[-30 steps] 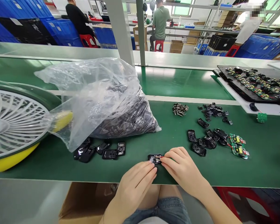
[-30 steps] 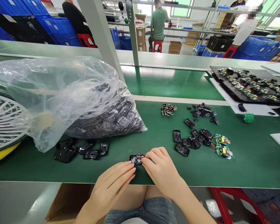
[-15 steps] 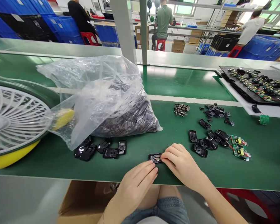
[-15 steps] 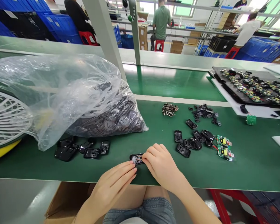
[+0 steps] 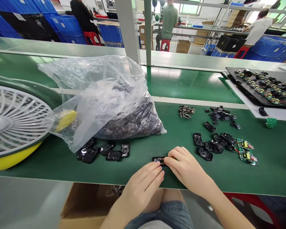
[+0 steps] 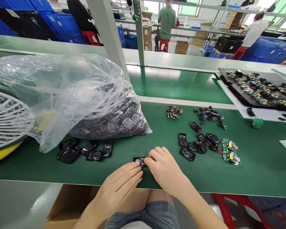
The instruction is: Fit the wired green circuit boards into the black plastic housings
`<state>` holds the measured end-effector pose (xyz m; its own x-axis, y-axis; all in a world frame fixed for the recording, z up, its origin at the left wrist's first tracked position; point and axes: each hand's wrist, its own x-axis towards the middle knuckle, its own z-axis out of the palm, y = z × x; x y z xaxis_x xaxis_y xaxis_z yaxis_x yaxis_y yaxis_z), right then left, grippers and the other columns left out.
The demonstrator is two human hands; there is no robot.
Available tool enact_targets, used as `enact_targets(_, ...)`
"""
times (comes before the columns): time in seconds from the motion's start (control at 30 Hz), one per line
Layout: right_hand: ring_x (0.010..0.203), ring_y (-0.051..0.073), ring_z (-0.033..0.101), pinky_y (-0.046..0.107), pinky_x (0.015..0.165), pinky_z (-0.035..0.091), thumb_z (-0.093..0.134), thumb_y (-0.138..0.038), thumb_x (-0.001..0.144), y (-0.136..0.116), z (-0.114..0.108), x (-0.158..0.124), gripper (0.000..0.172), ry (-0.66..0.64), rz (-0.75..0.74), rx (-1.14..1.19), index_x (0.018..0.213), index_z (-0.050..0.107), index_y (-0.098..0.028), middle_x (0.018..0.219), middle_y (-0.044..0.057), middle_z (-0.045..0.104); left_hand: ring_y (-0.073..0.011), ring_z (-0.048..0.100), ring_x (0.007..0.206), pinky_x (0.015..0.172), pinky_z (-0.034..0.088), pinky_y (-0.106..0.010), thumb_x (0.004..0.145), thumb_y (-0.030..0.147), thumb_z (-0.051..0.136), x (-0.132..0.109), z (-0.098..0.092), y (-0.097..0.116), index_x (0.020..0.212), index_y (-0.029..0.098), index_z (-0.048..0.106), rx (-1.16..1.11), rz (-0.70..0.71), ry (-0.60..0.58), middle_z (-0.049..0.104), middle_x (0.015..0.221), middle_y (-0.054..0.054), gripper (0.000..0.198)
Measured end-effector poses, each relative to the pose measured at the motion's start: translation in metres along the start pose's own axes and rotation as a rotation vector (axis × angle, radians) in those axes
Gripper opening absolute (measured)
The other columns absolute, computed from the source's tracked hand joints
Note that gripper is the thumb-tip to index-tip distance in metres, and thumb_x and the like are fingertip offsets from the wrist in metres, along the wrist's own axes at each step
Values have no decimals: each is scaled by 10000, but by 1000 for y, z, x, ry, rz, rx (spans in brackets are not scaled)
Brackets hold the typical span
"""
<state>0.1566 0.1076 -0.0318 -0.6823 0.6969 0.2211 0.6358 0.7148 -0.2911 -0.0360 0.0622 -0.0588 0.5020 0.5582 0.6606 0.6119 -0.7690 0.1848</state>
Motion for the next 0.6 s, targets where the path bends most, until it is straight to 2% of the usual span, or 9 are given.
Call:
enact_targets(0.13,734,170,446,294,664,369,515,-106,906,-3,-5,3,153,-43,-1,-42,800,612,-158,796,40,567,-204,687,936,866,597,-372,913,45,476,7,9,-1,965,73,647,-27,59,-12,737,916,-106,181)
enact_targets(0.37,721,168,469,281,635,416,512,-103,905,-8,-10,7,197,-103,67,-34,734,579,-173,764,33,547,-192,684,925,878,588,-363,918,31,453,3,14,-4,954,64,644,-89,27,-6,733,914,-102,197)
enact_targets(0.6,712,167,491,285,609,441,484,-101,914,-8,-10,10,219,-114,120,31,722,568,-166,756,31,541,-239,676,950,817,563,-405,925,17,428,-1,14,-3,947,30,641,21,109,14,729,903,-134,214)
